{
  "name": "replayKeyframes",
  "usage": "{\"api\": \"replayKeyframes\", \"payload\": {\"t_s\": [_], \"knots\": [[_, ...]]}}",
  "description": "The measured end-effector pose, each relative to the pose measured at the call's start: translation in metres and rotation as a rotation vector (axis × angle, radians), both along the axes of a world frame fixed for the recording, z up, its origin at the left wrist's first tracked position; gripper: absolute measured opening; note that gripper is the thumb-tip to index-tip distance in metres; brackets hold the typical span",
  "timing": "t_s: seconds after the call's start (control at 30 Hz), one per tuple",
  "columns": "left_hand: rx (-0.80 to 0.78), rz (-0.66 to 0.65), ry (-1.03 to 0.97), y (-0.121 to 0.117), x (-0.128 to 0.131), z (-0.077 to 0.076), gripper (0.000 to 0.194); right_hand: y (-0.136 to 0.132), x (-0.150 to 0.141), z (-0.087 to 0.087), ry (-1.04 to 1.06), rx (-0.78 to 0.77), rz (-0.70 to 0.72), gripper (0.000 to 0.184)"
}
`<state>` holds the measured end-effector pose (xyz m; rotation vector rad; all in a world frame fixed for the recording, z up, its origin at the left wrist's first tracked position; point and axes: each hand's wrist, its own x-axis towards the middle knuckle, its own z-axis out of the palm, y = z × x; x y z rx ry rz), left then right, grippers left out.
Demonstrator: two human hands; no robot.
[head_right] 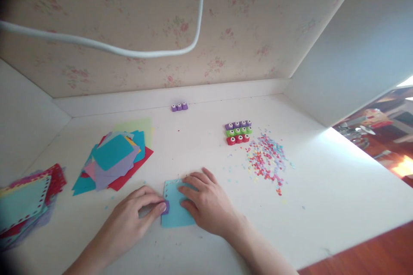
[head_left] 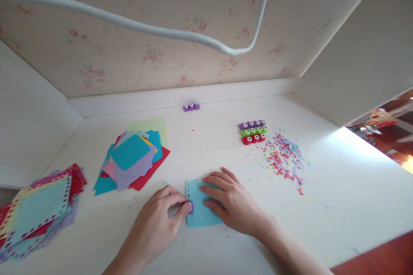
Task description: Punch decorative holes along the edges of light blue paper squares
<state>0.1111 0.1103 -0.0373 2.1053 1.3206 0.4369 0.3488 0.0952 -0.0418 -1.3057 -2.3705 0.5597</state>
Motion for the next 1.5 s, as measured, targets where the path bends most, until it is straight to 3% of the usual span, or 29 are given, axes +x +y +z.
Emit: {"api": "replayKeyframes", "payload": {"t_s": [0.27, 0.53, 0.63, 0.8, 1.0, 1.17, 1.3, 1.5], "knots": [[-0.028, -0.119, 0.124, 0.016, 0.013, 0.005, 0.017, -0.001, 0.001, -0.001, 0.004, 0.019, -0.012, 0.029], [-0.068, -0.125, 0.014, 0.008, -0.008, 0.008, 0.020, -0.002, 0.002, -0.001, -0.002, 0.025, -0.002, 0.026], [0.011, -0.083, 0.030, -0.001, -0.020, 0.004, 0.024, -0.002, 0.003, -0.001, -0.002, 0.011, 0.001, 0.026], [0.265, 0.055, 0.049, -0.011, -0.043, -0.017, 0.026, -0.001, 0.003, 0.000, 0.008, 0.006, 0.004, 0.025], [0.375, 0.015, 0.071, -0.010, -0.053, -0.037, 0.034, 0.003, 0.002, 0.000, 0.066, 0.009, -0.004, 0.023], [0.429, -0.023, -0.026, -0.002, -0.040, -0.040, 0.031, -0.002, -0.016, 0.010, 0.206, -0.022, -0.081, 0.026], [0.499, -0.041, -0.121, 0.000, -0.028, -0.036, 0.037, -0.011, -0.040, 0.022, 0.345, -0.115, -0.013, 0.032], [0.576, -0.051, -0.161, -0.007, -0.026, -0.039, 0.037, -0.012, -0.059, 0.012, 0.392, -0.143, -0.040, 0.020]]}}
